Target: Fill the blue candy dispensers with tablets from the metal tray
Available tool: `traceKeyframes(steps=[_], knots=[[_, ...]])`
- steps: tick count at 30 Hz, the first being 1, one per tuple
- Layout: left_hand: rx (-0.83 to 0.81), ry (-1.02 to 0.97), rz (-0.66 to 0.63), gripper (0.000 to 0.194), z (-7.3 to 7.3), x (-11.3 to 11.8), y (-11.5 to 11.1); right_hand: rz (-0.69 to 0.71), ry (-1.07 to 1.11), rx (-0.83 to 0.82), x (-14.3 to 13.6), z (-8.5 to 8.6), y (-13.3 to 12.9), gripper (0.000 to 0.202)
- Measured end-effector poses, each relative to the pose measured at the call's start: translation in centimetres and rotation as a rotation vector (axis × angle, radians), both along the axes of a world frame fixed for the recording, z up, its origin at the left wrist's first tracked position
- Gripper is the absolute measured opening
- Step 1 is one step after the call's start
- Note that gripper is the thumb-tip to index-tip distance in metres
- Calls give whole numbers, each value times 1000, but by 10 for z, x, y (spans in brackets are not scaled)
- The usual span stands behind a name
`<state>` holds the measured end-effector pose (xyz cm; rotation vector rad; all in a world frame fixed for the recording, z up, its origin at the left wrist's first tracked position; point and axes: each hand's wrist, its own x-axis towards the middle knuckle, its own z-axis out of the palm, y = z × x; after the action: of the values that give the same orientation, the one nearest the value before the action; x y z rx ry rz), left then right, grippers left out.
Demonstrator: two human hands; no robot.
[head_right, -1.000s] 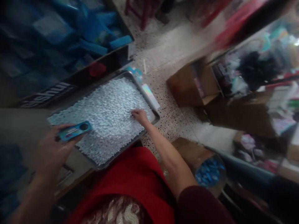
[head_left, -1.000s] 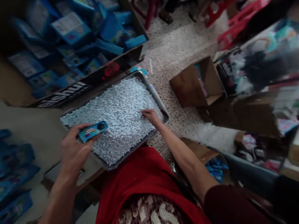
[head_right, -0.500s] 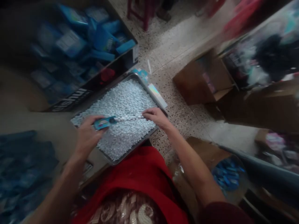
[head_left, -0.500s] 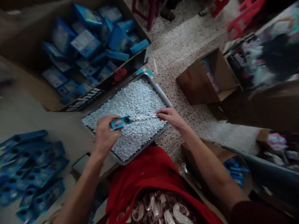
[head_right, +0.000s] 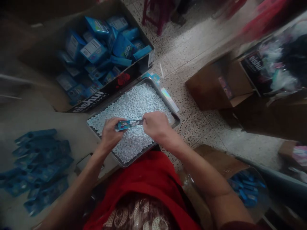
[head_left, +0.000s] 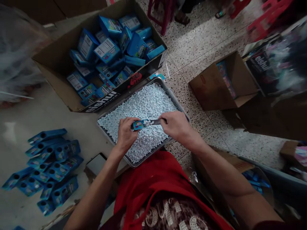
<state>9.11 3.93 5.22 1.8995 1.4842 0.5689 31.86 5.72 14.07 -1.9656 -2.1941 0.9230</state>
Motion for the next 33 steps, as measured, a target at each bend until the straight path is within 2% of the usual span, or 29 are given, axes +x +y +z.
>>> traceKeyframes(steps=[3,5,6,8,11,13,14,16,18,21,24,27,29,31,33], knots=[[-82,-50,70,31,-4,-7,0,-17,29,73,4,12,-12,25],[-174,-124,163,34,-8,-15,0,-102,101,116,33,9,-23,27],[-221,-177,219,35,-10,-20,-1,-158,127,122,53,2,-27,27],[-299,-288,302,36,-12,-27,-3,-268,132,107,98,-28,-34,28],[-390,-414,341,35,-13,-30,-8,-371,83,53,141,-100,-30,29],[-421,-476,382,37,-14,-26,-12,-377,117,-26,143,-146,-22,29],[-429,-500,410,39,-15,-24,-14,-370,154,-69,139,-164,-19,30],[-424,-528,466,41,-18,-20,-19,-358,237,-131,129,-183,-14,34],[-397,-540,521,43,-19,-21,-24,-353,307,-169,130,-184,-14,36],[-336,-536,616,46,-14,-36,-34,-385,413,-273,154,-167,-20,39],[-236,-452,733,48,-5,-71,-46,-400,466,-355,177,-156,-24,40],[-58,-196,900,46,-4,-122,-52,-293,381,-254,167,-154,-19,36],[29,-16,1007,45,-13,-159,-47,-195,294,-111,149,-148,-14,34],[78,93,1117,43,-29,-193,-32,-144,231,2,140,-139,-8,35],[74,122,1141,41,-49,-221,-12,-148,179,32,152,-132,1,34]])
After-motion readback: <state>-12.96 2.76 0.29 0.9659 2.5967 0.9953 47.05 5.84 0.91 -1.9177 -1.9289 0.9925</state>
